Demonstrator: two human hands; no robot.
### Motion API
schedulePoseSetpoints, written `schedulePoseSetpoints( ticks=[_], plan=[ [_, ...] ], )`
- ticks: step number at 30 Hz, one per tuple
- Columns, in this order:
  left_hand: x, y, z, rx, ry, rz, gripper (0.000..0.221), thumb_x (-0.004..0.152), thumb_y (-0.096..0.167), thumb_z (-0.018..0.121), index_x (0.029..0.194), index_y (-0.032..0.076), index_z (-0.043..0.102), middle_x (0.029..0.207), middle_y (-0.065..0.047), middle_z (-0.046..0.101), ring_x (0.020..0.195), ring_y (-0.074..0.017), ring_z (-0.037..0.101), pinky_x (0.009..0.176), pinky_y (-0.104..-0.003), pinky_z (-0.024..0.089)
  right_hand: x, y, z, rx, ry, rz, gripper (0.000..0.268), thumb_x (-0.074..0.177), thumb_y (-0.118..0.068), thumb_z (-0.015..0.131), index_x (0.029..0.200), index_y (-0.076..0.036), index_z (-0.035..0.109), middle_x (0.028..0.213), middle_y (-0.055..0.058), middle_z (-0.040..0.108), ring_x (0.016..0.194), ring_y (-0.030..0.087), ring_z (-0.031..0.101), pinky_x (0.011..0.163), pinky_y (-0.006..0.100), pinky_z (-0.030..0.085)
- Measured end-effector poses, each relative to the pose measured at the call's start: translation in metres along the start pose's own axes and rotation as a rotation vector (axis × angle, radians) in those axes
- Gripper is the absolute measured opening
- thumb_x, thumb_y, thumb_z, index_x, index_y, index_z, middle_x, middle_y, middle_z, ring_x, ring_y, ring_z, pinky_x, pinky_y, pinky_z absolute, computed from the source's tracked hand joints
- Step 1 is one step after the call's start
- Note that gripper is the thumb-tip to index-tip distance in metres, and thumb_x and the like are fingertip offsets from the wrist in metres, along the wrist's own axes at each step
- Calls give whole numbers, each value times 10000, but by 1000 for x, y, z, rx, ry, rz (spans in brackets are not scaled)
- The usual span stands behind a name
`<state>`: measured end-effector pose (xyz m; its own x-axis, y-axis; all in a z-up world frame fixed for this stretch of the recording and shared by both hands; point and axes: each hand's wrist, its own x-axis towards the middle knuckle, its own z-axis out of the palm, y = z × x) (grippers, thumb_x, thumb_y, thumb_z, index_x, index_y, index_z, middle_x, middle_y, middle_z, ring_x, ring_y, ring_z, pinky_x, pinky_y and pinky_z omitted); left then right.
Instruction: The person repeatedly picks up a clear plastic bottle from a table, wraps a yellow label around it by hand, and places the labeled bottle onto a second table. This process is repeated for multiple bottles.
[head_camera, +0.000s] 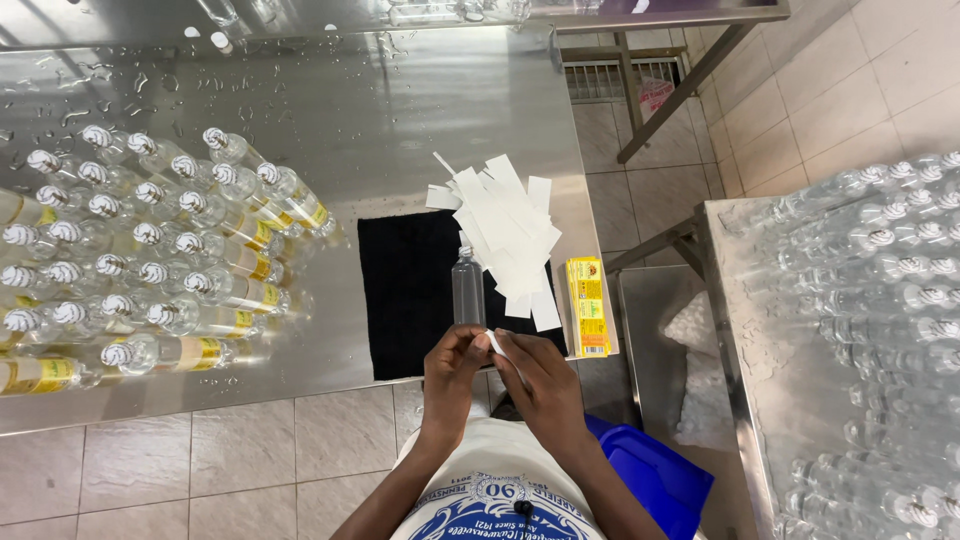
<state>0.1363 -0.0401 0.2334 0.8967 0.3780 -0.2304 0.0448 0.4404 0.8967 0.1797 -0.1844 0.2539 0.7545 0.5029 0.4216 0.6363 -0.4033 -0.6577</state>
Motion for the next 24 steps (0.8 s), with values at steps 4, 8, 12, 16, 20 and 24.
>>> schedulePoseSetpoints(
  ticks=[4, 8, 12, 16, 20, 24],
  plan=[
    [2, -2, 4, -76, -24, -74, 225, 1031, 260, 728, 1118, 52, 736, 966, -60, 717, 857, -176, 703, 841, -332, 618, -4, 9, 2, 11, 99, -43, 313, 1043, -87, 745, 1352, -53, 720, 1323, 132, 765, 1205, 283, 750, 1012, 390, 619],
    [4, -8, 6, -291, -78, -96, 302, 1039, 265, 711, 1268, 73, 667, 1109, -58, 609, 945, -143, 629, 857, -370, 606, -2, 15, -6, -48, 121, -69, 328, 1004, -110, 818, 1322, -105, 737, 1448, 105, 693, 1298, 301, 691, 1095, 439, 576],
    [10, -7, 12, -208, -5, -139, 355, 1014, 196, 743, 1335, 56, 684, 1237, -69, 684, 1018, -149, 676, 798, -300, 572, -4, 24, -9, -47, 61, -151, 378, 1023, -151, 818, 1372, -122, 676, 1507, 125, 643, 1339, 329, 683, 1117, 484, 558],
    [14, -13, 21, -163, 3, -134, 200, 1036, 160, 727, 1197, 48, 763, 1080, -76, 759, 982, -194, 743, 889, -364, 642, 2, 19, -16, 24, 145, -6, 351, 999, -134, 818, 1333, -70, 731, 1376, 103, 726, 1255, 273, 720, 1077, 402, 599],
    [15, -16, 31, -162, 31, -174, 183, 983, 135, 804, 1148, 60, 775, 1029, -45, 772, 935, -162, 726, 855, -340, 621, 8, 24, -20, -8, 182, 25, 336, 997, -134, 818, 1317, -65, 741, 1227, 111, 776, 1126, 265, 753, 969, 378, 626],
    [23, -22, 37, -185, 57, -161, 216, 949, 117, 837, 1150, 56, 783, 1019, -44, 788, 897, -163, 735, 857, -365, 622, 11, 24, -27, 63, 168, 183, 352, 962, -179, 848, 1297, -105, 770, 1193, 72, 803, 1120, 226, 766, 965, 358, 624]
  ],
)
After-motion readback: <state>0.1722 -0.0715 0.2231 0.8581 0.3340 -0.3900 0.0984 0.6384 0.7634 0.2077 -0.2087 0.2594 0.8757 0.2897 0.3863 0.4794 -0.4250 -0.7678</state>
